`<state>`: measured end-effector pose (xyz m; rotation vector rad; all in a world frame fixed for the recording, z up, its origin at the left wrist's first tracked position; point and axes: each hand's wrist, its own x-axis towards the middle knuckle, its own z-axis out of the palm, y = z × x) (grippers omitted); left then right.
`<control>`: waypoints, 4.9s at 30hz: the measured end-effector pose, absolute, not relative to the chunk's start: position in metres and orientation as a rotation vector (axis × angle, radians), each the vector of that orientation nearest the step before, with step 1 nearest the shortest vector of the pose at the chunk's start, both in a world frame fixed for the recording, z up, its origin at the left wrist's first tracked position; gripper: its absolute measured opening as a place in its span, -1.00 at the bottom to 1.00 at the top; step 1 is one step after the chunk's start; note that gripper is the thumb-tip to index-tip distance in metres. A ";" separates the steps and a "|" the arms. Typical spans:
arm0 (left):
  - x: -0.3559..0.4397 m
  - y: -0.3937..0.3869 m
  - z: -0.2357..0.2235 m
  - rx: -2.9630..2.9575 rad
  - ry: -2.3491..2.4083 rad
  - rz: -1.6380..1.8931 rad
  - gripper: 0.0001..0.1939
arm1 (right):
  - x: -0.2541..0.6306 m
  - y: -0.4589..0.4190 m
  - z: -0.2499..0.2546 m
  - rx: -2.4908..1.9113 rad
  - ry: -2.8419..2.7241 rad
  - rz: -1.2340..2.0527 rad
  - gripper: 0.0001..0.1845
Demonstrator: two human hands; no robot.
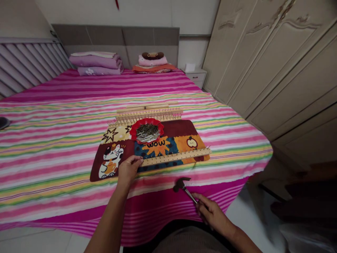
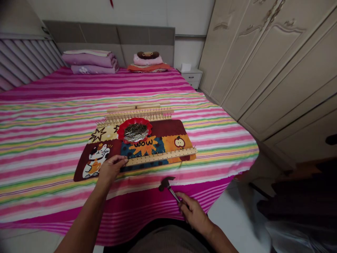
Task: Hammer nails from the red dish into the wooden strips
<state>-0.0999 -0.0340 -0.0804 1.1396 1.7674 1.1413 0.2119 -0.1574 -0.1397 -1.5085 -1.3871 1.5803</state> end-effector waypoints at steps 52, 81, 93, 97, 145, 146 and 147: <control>-0.084 0.072 -0.034 1.987 2.245 0.153 -0.74 | 0.220 -0.148 -0.143 -1.483 -1.303 1.687 -0.39; -0.126 -0.029 -0.048 0.880 1.637 1.314 -0.61 | 0.217 -0.146 -0.139 -1.529 -1.263 1.688 -0.41; -0.119 -0.038 -0.080 0.985 1.737 1.245 -0.61 | 0.217 -0.146 -0.138 -1.614 -1.267 1.677 -0.36; -0.115 -0.042 -0.079 1.104 1.854 1.193 -0.66 | 0.215 -0.150 -0.131 -1.605 -1.278 1.663 -0.39; -0.080 0.065 -0.039 1.925 2.210 0.519 -0.81 | 0.217 -0.146 -0.156 -1.465 -1.325 1.739 -0.35; -0.075 0.072 -0.040 1.934 2.247 0.431 -0.81 | 0.216 -0.147 -0.154 -1.454 -1.312 1.737 -0.36; -0.071 0.078 -0.041 1.930 2.276 0.379 -0.82 | 0.216 -0.147 -0.152 -1.449 -1.291 1.732 -0.37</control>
